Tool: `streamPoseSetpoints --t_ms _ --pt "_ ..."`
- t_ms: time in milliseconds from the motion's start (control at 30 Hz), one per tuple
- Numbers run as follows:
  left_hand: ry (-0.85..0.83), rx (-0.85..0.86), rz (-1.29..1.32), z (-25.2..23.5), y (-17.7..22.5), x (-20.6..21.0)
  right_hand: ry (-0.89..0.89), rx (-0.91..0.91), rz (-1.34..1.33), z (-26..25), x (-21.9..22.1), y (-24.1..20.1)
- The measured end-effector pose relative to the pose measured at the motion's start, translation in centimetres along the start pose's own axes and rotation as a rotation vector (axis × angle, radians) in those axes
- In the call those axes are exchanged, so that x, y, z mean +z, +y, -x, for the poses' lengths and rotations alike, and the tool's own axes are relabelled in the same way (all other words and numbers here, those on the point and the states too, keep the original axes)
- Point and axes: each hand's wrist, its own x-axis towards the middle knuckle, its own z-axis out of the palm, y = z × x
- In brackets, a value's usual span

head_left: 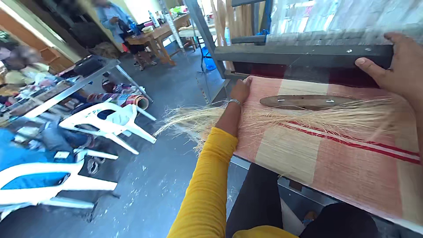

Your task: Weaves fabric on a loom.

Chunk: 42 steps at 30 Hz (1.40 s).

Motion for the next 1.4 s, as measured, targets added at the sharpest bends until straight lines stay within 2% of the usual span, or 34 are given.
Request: streamPoseSetpoints --t_ms 33,67,133,300,500,600,633,700,800,867,933,1167,1400 --pt "-0.045 -0.027 0.164 -1.8 -2.4 2.3 -0.014 -0.011 -0.040 0.8 -1.1 -0.6" --pt "-0.159 -0.129 0.232 -3.4 -2.9 3.2 -0.024 -0.007 -0.085 1.6 -2.4 -1.0" --pt "-0.119 -0.238 0.205 -4.0 -2.0 3.2 0.009 0.016 -0.234 3.3 -4.4 -0.6" --pt "0.392 -0.021 0.177 -3.5 -1.0 -0.1 0.175 0.035 -0.591 6.3 -7.5 4.1" --pt "0.537 0.073 0.251 -3.2 -0.3 0.0 0.316 0.071 -0.697 11.0 -8.3 5.8" --pt "0.622 0.231 0.293 -2.9 0.3 -0.7 0.255 0.069 -0.507 12.3 -7.2 7.3" --pt "0.613 0.314 0.312 -2.8 0.3 -0.7 0.198 0.064 -0.426 12.7 -6.9 7.6" --pt "0.486 0.504 0.355 -3.0 0.4 -0.7 0.081 0.089 -0.329 12.7 -6.8 7.5" --pt "0.050 0.736 0.398 -2.1 3.0 -1.3 -0.053 0.129 -0.335 12.8 -6.5 7.1" --pt "-0.232 0.785 0.356 -1.3 5.1 -0.9 -0.102 0.102 -0.347 12.8 -6.3 7.0" --pt "-0.378 0.770 0.324 -0.7 6.3 -0.1 -0.137 0.077 -0.343 12.6 -6.3 6.9" --pt "-0.340 0.857 0.254 0.3 6.8 0.7 -0.224 0.094 -0.233 12.9 -6.9 6.7" --pt "-0.130 0.750 -0.003 -1.0 6.7 0.9 -0.181 0.100 -0.327 13.0 -7.4 5.9"
